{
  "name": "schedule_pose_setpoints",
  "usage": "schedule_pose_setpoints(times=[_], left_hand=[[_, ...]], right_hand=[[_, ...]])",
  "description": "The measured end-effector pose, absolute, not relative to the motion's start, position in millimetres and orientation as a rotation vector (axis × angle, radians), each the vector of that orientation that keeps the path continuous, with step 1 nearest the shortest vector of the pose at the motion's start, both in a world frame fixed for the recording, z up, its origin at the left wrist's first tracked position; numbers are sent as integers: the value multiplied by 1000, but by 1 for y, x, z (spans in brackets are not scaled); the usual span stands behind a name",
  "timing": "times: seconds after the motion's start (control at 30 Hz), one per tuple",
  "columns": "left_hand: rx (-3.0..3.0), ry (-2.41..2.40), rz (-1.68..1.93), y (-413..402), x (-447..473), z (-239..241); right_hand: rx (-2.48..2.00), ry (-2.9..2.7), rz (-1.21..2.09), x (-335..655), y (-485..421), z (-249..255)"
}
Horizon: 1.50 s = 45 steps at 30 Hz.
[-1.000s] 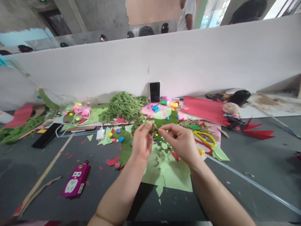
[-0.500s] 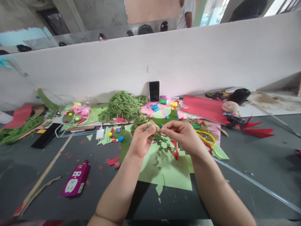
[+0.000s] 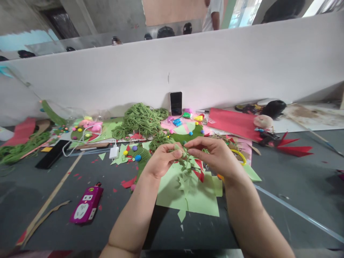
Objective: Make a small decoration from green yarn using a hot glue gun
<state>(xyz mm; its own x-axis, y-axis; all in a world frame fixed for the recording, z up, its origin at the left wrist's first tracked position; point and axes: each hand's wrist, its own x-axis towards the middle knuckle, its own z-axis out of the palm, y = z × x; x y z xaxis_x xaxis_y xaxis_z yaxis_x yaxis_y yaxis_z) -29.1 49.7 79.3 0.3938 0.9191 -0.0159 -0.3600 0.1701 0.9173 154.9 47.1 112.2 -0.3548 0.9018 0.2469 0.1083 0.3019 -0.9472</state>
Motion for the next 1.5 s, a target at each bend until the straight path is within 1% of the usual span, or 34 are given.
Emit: schedule_pose_setpoints(times=[0.13, 0.53, 0.77, 1.0, 1.17, 1.27, 1.33, 1.5], left_hand=[[999, 678, 961, 50, -29, 75], [1006, 727, 948, 50, -27, 74], [944, 699, 945, 50, -23, 77], [907, 704, 1001, 53, -22, 75], [860, 624, 1160, 55, -22, 73], [819, 579, 1276, 54, -21, 76], [800, 562, 1336, 54, -21, 77], [837, 571, 1416, 53, -19, 80]], right_hand=[[-921, -1704, 1151, 155, 45, 115], [-973, -1688, 1087, 154, 46, 112], [-886, -1636, 1158, 154, 44, 113], [-834, -1538, 1228, 153, 41, 114], [-819, -1558, 1243, 155, 41, 113], [-822, -1714, 1182, 157, 42, 115], [-868, -1802, 1069, 157, 42, 117], [-1013, -1736, 871, 149, 38, 121]])
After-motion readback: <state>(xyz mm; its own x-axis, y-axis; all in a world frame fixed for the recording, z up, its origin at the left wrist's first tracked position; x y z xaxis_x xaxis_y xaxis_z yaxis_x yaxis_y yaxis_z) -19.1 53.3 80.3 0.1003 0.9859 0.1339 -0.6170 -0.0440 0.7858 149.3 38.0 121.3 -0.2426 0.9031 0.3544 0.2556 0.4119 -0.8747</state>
